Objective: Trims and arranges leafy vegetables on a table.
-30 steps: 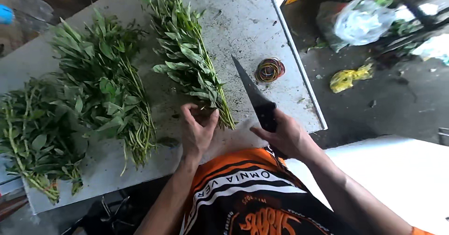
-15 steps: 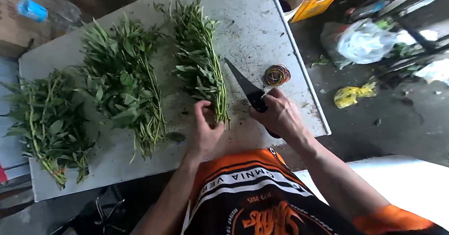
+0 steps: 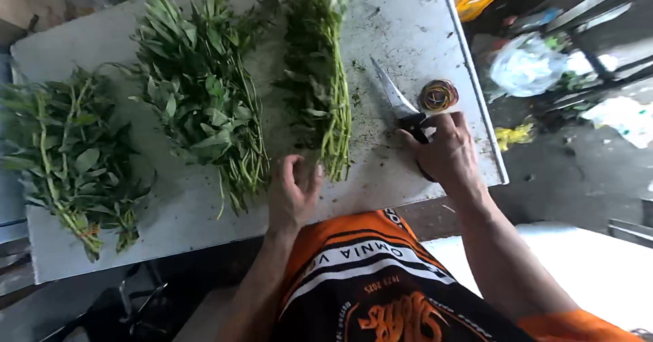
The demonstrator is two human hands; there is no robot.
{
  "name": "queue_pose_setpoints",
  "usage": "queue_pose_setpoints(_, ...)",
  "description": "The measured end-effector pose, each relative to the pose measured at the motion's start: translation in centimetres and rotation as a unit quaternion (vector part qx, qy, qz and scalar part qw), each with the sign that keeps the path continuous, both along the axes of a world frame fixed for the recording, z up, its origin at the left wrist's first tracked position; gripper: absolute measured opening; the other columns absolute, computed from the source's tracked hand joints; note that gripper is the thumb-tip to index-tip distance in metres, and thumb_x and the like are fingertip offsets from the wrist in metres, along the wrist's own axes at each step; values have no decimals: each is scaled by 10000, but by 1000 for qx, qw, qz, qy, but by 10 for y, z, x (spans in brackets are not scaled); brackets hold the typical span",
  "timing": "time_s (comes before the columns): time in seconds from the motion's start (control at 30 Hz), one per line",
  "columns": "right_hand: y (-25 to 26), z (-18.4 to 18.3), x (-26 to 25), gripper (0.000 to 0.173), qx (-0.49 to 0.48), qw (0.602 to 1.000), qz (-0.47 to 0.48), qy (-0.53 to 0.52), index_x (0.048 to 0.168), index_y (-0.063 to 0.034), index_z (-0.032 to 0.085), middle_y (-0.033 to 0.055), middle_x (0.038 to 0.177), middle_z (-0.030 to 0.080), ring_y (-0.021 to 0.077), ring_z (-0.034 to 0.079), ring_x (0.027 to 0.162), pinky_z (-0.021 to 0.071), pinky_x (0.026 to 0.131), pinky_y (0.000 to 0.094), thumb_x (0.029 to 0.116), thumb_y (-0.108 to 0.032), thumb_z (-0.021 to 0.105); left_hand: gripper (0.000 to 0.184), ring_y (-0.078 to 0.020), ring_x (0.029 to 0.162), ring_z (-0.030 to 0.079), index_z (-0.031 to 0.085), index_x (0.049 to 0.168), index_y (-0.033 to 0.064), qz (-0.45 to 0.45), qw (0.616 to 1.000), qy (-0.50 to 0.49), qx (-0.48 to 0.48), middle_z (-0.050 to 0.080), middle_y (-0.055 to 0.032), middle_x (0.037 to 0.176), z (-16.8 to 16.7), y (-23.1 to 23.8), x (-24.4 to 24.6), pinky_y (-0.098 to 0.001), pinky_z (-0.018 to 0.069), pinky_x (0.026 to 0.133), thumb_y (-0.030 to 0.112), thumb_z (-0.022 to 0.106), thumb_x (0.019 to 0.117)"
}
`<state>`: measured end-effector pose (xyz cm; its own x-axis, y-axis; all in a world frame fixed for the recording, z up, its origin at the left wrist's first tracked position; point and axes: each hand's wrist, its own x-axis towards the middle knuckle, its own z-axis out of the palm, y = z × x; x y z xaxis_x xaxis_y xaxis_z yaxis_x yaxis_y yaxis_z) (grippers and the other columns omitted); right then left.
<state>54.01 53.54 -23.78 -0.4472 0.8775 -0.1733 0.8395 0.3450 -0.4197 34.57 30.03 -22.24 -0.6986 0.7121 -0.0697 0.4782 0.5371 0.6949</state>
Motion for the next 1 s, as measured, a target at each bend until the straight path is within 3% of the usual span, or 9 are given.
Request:
queue_pose_setpoints(0.17,-24,17,-5,530,38,998,-37,39,1227,2,631,290,1258,584,466,624,1082,524,877,636,924,-416,751,449,-186,1022,678,641,1232,64,-138,987,-39,78,688,-90,1133,-1,20,-15,-391,586,869,415,678,955)
queue_pose_setpoints(0.27,-45,38,-19,324,40,991,6,127,1174,-20,669,187,1133,649,287,680,964,591,826,469,978,-277,682,324,-154,950,710,686,1178,77,-204,975,-53,63,720,-60,1061,-5,26,-21,-379,608,844,324,653,970)
queue_pose_setpoints(0.33,-59,45,-37,257,-82,978,12,193,1154,-60,675,71,992,698,149,690,810,607,738,367,1017,-269,617,306,-164,928,708,684,1187,57,-223,971,-75,34,721,-73,1050,-2,21,-18,-387,603,830,289,603,1004)
queue_pose_setpoints(0.47,-60,25,-81,396,-244,945,-60,209,1214,-96,686,73,983,725,192,706,785,610,726,423,1011,-431,630,327,-175,950,712,681,1199,41,-252,960,-119,1,724,-97,1067,-1,14,-16,-377,595,861,286,527,1046)
queue_pose_setpoints(0.6,-52,21,-95,365,-325,910,-107,233,1204,-67,673,64,939,689,138,623,720,545,664,329,940,-310,743,313,-184,967,709,682,1193,25,-272,950,-151,14,719,-113,1076,-4,7,-20,-360,588,879,252,542,1030)
queue_pose_setpoints(0.67,-54,26,-99,263,-370,879,-119,277,1114,-68,695,38,878,679,108,600,676,533,627,286,931,-250,747,322,-155,966,705,680,1203,46,-278,947,-163,18,720,-87,1072,-4,0,-27,-341,588,876,281,541,1031)
queue_pose_setpoints(0.8,-65,62,-113,186,-243,928,-25,281,1084,-103,690,24,886,699,119,647,719,561,660,309,945,-226,708,518,-155,1036,676,650,1304,72,-255,944,-200,59,691,-86,1170,20,-13,-48,-334,575,883,472,631,976)
queue_pose_setpoints(0.87,-71,89,-123,176,-135,951,20,278,1075,-134,676,-23,840,696,70,639,642,570,593,268,931,-224,721,614,-133,1075,660,617,1332,63,-202,944,-236,113,669,-70,1219,37,-14,-63,-318,577,875,535,645,939)
queue_pose_setpoints(1.0,-85,122,-138,213,-88,944,134,287,1111,-118,678,-65,844,692,-4,633,654,566,599,176,935,-226,730,525,-112,1049,687,561,1352,31,-164,892,-372,196,679,-49,1199,53,-5,-75,-300,602,887,371,674,968)
